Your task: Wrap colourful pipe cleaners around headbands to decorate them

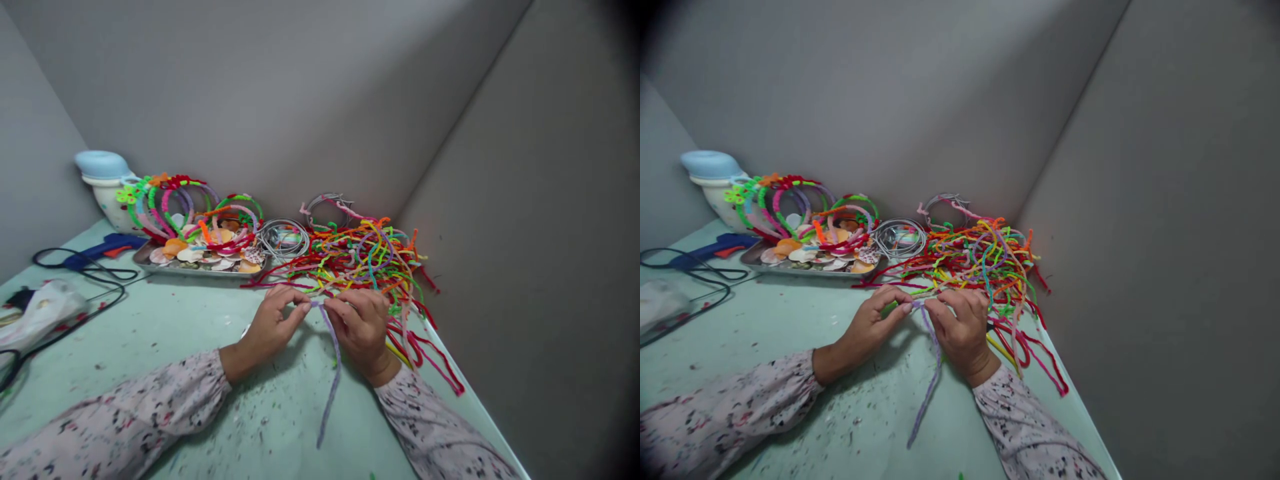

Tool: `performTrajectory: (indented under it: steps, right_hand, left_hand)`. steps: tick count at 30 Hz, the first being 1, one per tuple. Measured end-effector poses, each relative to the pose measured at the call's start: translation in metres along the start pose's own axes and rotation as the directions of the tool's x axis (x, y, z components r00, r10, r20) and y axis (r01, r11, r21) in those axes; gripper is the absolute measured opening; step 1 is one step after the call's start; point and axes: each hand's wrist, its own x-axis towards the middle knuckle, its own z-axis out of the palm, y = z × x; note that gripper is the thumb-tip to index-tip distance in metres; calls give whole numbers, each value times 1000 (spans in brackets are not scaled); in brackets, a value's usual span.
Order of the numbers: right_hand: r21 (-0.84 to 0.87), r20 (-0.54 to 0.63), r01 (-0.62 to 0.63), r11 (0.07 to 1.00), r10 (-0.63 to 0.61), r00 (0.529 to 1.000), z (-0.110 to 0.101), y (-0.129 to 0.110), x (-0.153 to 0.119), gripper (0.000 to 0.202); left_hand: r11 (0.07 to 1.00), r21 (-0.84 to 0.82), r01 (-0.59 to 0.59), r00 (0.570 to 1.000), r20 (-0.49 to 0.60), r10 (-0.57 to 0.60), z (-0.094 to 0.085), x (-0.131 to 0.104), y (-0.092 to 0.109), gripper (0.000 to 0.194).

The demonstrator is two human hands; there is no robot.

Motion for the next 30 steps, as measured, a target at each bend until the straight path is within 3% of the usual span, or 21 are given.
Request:
performTrajectory:
  steps: [12,30]
  right_hand:
    - [154,47,-3,988,-5,999,3,1,-6,24]
    - [193,57,-64,979,54,997,7,-2,-8,21]
  left_hand:
    - [1000,-1,-17,999,-30,17,0,-3,7,11]
    - [996,63,-56,997,-48,59,2,-6,7,10]
